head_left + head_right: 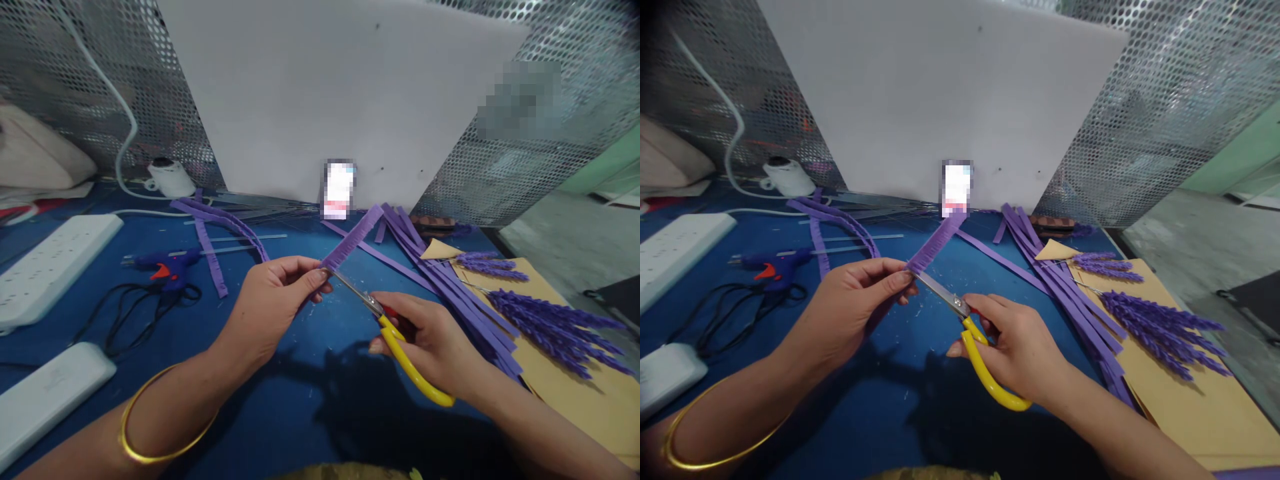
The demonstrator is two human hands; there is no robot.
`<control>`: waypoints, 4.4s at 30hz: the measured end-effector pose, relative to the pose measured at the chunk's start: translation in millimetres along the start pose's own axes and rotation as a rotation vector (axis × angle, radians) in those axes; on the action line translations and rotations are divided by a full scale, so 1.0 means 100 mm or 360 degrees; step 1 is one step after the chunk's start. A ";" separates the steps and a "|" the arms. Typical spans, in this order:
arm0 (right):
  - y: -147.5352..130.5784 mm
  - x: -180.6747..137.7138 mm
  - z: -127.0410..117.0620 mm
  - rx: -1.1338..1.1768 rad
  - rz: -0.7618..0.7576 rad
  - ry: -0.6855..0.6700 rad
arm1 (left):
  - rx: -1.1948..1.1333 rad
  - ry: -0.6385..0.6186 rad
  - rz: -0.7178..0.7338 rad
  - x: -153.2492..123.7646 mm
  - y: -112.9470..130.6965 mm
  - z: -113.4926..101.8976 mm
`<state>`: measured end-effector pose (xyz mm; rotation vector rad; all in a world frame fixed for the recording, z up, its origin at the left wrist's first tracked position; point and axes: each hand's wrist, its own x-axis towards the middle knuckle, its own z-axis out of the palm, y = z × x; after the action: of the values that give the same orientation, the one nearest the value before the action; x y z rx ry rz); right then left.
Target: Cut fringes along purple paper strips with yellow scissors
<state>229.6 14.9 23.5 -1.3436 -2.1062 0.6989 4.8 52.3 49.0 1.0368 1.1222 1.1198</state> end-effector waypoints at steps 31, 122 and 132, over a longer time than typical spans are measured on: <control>0.01 0.00 -0.02 0.0042 -0.0028 0.0016 | -0.0018 -0.0058 -0.0068 0.04 -0.04 -0.04; 0.01 0.01 0.01 0.0187 0.0065 -0.0069 | -0.0068 -0.0096 -0.0095 0.04 -0.05 -0.02; 0.05 0.02 0.00 0.0322 0.0157 -0.0206 | -0.0045 -0.0096 -0.0107 0.06 -0.07 -0.02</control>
<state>232.0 19.1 20.4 -1.3279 -2.0143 1.0361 3.9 57.1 40.7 0.9974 1.0825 1.0416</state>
